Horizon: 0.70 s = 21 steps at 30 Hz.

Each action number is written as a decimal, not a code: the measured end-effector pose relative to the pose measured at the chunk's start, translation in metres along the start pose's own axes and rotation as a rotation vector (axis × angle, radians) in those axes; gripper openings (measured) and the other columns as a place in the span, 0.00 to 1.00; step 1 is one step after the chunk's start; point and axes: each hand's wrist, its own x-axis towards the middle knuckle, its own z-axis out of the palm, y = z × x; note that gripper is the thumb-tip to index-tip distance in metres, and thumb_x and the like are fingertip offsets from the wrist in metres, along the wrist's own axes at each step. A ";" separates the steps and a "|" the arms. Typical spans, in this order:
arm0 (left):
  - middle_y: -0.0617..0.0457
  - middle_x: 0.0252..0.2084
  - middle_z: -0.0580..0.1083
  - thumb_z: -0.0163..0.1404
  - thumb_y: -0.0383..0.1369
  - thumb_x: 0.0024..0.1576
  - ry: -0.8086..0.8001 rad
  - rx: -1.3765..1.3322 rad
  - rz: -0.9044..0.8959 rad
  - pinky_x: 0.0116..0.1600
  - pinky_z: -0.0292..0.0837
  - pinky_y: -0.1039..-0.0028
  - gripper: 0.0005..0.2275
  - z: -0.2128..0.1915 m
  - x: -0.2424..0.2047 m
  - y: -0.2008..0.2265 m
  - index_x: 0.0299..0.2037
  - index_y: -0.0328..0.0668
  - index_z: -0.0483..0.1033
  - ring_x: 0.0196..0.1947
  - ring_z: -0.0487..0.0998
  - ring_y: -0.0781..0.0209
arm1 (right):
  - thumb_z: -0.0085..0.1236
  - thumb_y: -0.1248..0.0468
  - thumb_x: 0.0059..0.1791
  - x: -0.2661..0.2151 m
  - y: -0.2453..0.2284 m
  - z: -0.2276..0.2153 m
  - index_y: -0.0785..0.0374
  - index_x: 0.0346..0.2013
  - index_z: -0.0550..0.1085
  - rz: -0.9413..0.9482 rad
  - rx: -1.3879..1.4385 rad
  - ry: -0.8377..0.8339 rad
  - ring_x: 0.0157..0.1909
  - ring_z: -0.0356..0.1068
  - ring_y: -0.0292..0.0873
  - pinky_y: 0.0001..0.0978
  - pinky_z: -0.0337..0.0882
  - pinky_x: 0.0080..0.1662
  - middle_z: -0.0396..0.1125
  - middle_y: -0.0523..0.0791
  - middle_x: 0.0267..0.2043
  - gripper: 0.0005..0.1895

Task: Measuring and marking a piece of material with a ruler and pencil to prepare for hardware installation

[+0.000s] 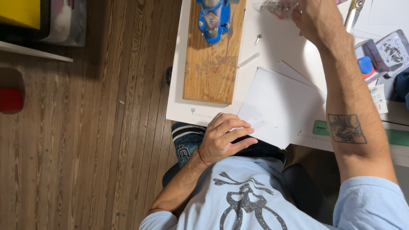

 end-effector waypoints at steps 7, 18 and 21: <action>0.53 0.53 0.84 0.72 0.39 0.66 0.002 -0.024 0.025 0.58 0.82 0.62 0.12 0.005 0.001 0.012 0.51 0.43 0.86 0.49 0.83 0.51 | 0.84 0.71 0.71 -0.019 -0.051 -0.041 0.65 0.50 0.91 0.033 0.329 0.016 0.21 0.74 0.43 0.34 0.69 0.30 0.78 0.46 0.32 0.07; 0.47 0.62 0.82 0.71 0.41 0.67 -0.120 0.280 0.007 0.70 0.84 0.57 0.18 0.032 0.069 -0.046 0.62 0.43 0.84 0.62 0.84 0.48 | 0.86 0.59 0.69 -0.062 -0.071 -0.031 0.69 0.50 0.87 0.053 0.286 0.166 0.35 0.80 0.45 0.39 0.77 0.39 0.82 0.49 0.43 0.16; 0.42 0.75 0.75 0.72 0.34 0.69 -0.227 0.412 -0.082 0.80 0.79 0.55 0.26 0.059 0.110 -0.101 0.74 0.42 0.75 0.75 0.79 0.46 | 0.86 0.59 0.69 -0.069 -0.079 -0.030 0.66 0.49 0.85 0.056 0.292 0.197 0.39 0.83 0.44 0.38 0.75 0.42 0.84 0.46 0.45 0.17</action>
